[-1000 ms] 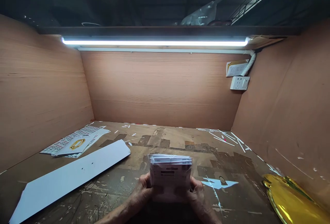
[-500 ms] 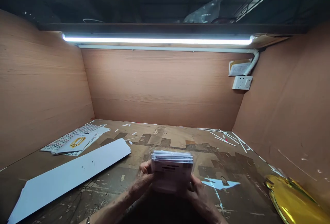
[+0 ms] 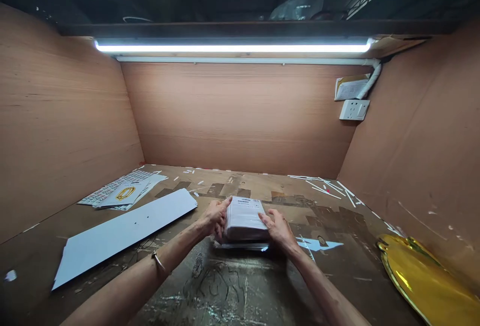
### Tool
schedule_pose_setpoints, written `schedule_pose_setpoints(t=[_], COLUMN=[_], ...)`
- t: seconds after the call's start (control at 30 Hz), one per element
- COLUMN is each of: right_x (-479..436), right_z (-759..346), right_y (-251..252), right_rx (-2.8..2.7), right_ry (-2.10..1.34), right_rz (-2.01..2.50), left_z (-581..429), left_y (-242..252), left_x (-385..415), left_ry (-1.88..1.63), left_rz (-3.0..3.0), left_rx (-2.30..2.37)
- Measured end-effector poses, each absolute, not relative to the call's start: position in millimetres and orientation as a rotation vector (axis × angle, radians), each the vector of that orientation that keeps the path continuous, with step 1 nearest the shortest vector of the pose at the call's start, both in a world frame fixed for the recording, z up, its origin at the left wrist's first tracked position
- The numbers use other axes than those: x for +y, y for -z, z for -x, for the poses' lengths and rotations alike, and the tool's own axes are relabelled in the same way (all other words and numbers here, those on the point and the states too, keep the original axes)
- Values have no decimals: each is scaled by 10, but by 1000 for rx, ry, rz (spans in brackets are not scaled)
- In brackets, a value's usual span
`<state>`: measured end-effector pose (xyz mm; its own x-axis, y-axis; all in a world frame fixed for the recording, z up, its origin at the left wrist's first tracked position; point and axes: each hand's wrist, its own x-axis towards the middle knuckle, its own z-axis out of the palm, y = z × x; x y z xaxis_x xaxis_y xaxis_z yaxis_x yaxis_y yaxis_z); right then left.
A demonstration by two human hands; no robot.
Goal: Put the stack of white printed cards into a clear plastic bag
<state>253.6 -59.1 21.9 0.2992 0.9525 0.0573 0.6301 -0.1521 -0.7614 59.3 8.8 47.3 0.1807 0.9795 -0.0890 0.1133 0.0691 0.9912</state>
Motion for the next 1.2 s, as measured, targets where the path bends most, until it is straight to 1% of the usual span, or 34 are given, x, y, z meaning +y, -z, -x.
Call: schedule_pose_setpoints(t=[0.03,0.1,0.13,0.2,0.27,0.33,0.37,0.43,0.53,0.63,0.7,0.83,1.0,1.1,1.2], right_x=[-550,-503,-494,-495,-518,-571,-611,-707,-815,-780,-685,-491,-450,-525,-589], right_z=[-2527,-2503,-2489,-2465,-2449,-2435,-2427,-2402,-2318,-2156,-2021,-1820,-1865,-1948,-1964], right_y=[-203,-154,-133,-123,-162,-236,-275,-339,-355,-299,-267,-273,-336,-358,-326], right_rx=[-1424,-1454,-1475,-1511,-1543,-1543,-1548,-1689,-2119,-2340,-2360,-2313,-2395,-2463,-2420], right_ry=[-568,-585,-588,-585,-590,-568,-484,-170,386,619,647,587,486,395,489], right_rz=[1930,1973,1983,2000,2022,2079,2116,2108,1802,1581,1592,1752,1719,1642,1628], left_z=[-528,-407,-370,-372,-469,-615,-686,-794,-845,-803,-755,-677,-697,-720,-707], left_y=[-448,-342,-270,-122,-16,26,29,25,44,91,112,119,133,141,132], left_x=[49,-144,-280,-560,-766,-853,-859,-832,-798,-821,-848,-868,-865,-886,-908], left_ry=[-982,-1016,-1013,-892,-739,-632,-580,-504,-447,-441,-454,-477,-592,-666,-615], left_rz=[-1470,-2026,-2366,-2958,-3333,-3514,-3554,-3606,-3644,-3611,-3594,-3600,-3602,-3626,-3609], left_rx=[1254,1273,1175,861,762,934,1024,1109,1058,983,898,746,966,989,912])
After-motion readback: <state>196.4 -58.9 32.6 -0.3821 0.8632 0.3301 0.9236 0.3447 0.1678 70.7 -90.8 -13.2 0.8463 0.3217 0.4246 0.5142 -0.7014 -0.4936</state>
